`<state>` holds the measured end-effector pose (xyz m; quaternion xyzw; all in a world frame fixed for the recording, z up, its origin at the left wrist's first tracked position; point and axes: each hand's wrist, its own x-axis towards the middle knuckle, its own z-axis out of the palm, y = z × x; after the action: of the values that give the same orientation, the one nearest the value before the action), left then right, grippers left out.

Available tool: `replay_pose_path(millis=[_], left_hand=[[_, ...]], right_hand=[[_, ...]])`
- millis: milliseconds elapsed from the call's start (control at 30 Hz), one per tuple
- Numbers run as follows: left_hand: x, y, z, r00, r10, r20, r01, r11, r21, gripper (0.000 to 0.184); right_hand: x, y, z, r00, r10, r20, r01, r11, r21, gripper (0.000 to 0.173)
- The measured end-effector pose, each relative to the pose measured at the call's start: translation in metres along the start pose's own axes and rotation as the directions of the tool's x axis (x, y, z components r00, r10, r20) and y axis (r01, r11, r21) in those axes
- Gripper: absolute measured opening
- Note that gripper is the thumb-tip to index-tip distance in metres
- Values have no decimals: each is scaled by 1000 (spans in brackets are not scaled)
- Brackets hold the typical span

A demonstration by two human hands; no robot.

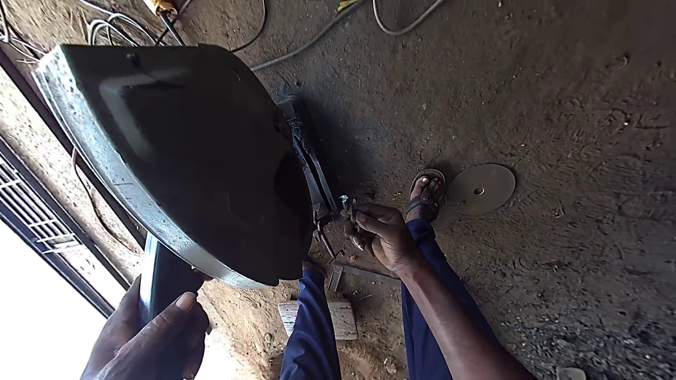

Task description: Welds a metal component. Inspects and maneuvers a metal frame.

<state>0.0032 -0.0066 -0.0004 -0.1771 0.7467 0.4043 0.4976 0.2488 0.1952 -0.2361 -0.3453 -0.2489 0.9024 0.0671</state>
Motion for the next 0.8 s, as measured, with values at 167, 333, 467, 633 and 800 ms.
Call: replay_pose_path(millis=[167,333,467,633,800], left_hand=[[0,0,-1,1000,4,10,-4,1000,17,36],[0,-1,-1,1000,2,5,-2,1000,-4,37],[0,0,-1,1000,-11,-1,11,1000,-1,37],[0,-1,-1,1000,-11,-1,11,1000,6,38],[-1,-1,0,1000,-10,-1,10,1000,-7,36]], right_hand=[[-1,-1,2,999,-24,35,21,995,94,26],[0,-1,2,999,-14,48,7,991,133,26],[1,0,2,997,-26,75,14,989,151,24],[2,-1,1,994,-63,93,49,988,145,21],[3,-1,1,992,-86,92,74,989,131,20]])
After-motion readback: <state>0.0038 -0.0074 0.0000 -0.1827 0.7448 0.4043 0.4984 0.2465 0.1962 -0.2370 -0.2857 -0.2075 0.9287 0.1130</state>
